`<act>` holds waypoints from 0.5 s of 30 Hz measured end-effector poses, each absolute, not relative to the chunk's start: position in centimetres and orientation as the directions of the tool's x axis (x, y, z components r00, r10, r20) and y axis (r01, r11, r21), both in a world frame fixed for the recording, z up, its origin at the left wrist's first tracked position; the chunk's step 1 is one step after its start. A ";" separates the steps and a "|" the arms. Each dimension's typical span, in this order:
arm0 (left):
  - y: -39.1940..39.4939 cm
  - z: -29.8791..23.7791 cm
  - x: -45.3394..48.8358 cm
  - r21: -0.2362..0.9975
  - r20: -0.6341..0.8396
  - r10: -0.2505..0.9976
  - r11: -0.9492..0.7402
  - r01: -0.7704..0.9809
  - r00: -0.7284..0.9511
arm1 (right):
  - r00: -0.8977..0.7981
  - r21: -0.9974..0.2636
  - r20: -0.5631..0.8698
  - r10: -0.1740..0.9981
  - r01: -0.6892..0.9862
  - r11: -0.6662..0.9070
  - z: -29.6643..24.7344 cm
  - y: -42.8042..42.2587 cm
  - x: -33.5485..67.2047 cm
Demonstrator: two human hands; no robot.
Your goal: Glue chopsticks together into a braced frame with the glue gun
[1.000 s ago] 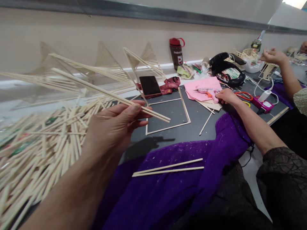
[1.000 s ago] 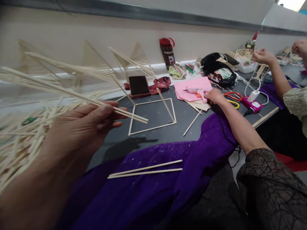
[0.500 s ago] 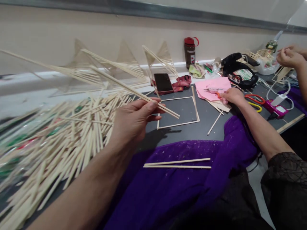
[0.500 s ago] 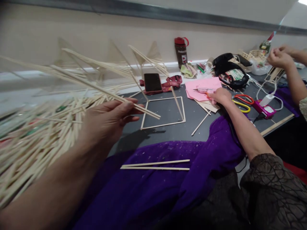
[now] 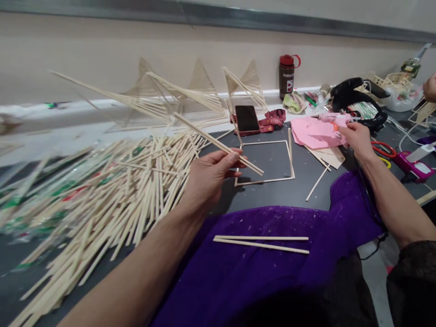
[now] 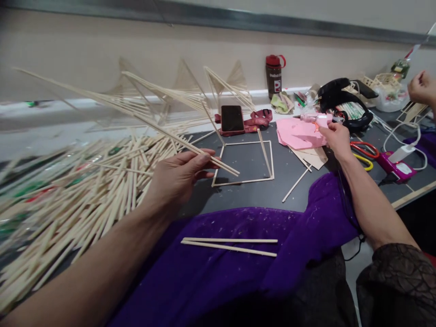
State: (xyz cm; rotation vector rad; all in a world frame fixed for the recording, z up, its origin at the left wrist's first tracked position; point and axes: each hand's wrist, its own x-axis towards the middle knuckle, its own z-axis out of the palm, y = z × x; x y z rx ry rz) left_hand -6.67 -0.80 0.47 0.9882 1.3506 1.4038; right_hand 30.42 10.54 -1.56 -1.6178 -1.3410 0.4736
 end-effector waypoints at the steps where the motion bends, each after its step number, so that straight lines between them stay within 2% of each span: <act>1: -0.8 0.4 -6.7 0.996 -0.058 0.964 0.037 -0.086 -0.258 | 0.345 -0.893 0.225 0.911 0.447 0.051 -1.5 10.5 30.4; 4: -0.7 0.4 -6.6 0.995 -0.078 0.957 0.057 -0.083 -0.278 | 0.382 -0.975 0.128 0.915 0.216 0.046 -1.1 10.3 30.1; 8: -0.8 0.7 -6.5 0.995 -0.073 0.951 0.047 -0.092 -0.302 | 0.319 -0.989 0.151 0.936 0.038 0.146 -0.2 9.6 30.0; 11: -0.9 0.9 -6.4 0.994 -0.074 0.950 0.045 -0.102 -0.304 | 0.189 -0.989 0.143 0.971 -0.012 0.148 0.7 8.5 29.8; 15: -0.9 0.4 -6.7 0.999 -0.040 0.965 0.029 -0.044 -0.261 | 0.064 -0.988 0.156 0.986 0.010 0.156 1.5 6.9 29.2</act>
